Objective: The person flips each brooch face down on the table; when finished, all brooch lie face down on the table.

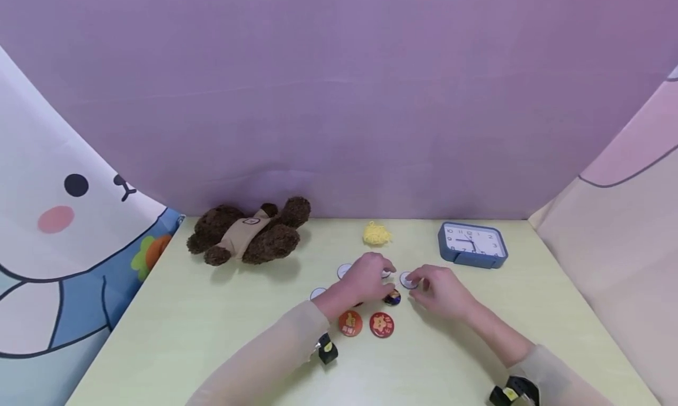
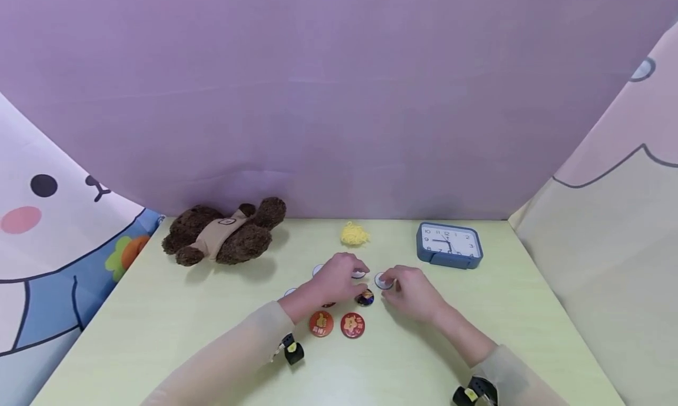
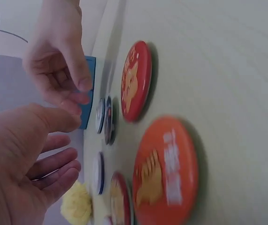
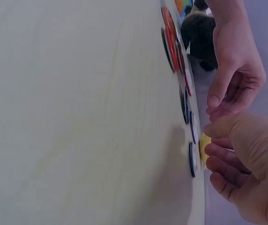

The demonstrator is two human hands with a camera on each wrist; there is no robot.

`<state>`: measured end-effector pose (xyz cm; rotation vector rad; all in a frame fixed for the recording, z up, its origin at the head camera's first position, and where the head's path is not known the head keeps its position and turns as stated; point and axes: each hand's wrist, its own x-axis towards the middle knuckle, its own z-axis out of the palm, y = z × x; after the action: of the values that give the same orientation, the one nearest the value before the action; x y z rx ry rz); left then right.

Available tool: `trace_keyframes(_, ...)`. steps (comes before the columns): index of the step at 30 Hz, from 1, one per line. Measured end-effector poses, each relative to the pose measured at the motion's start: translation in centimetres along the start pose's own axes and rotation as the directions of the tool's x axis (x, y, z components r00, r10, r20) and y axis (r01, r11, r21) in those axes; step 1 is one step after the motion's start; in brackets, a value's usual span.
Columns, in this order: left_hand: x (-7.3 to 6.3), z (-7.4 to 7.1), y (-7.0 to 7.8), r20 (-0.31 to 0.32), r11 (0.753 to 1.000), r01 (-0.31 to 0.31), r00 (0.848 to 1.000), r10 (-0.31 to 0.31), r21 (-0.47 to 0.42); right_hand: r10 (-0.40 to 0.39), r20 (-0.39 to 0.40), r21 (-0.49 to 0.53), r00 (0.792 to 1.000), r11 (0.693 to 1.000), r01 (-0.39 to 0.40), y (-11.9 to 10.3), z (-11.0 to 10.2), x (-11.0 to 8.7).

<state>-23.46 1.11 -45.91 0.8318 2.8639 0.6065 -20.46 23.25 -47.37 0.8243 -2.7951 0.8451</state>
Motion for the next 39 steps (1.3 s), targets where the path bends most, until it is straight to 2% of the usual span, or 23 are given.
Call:
trace_keyframes(5, -1.6, -0.5, -0.8, 0.035, 0.999, -0.043, 0.998, 0.043, 0.000, -0.030, 0.060, 0.001, 0.998, 1.000, 0.030, -1.5, 0.4, -0.1)
trace_keyframes(10, -2.7, -0.2, -1.3, 0.070, 1.000, -0.029, 0.997, 0.029, 0.000, -0.056, 0.087, -0.019, 0.995, 0.998, 0.058, -2.1, 1.0, 0.0)
trace_keyframes(17, -2.8, 0.5, -1.3, 0.069, 0.999, -0.034, 0.997, 0.033, 0.013, -0.045, 0.111, -0.037, 0.993, 0.998, 0.049, -2.2, 1.8, -0.1)
trace_keyframes(27, -2.8, 0.9, -0.5, 0.010, 0.997, -0.083, 0.996, 0.083, -0.004, -0.103, 0.057, -0.053, 0.993, 0.993, 0.106, -2.7, 2.0, -0.1)
trace_keyframes(30, -2.8, 0.9, -0.5, -0.020, 0.997, -0.071, 0.997, 0.071, -0.010, -0.098, 0.002, -0.053, 0.995, 0.994, 0.098, -2.8, 2.1, -0.1)
trace_keyframes(33, -2.6, 0.8, -0.5, -0.091, 0.998, -0.060, 0.994, 0.057, -0.026, -0.088, -0.090, -0.077, 0.992, 0.994, 0.081, -2.8, 2.1, 0.0)
trace_keyframes(36, -2.3, 0.7, -0.4, -0.178, 0.998, -0.054, 0.983, 0.045, -0.045, -0.070, -0.181, -0.099, 0.981, 0.994, 0.053, -2.8, 2.0, 0.1)
trace_keyframes(39, -2.2, 0.3, -0.1, -0.251, 0.996, -0.059, 0.967, 0.040, -0.070, -0.034, -0.226, -0.078, 0.973, 0.997, 0.017, -2.8, 1.6, 0.4)
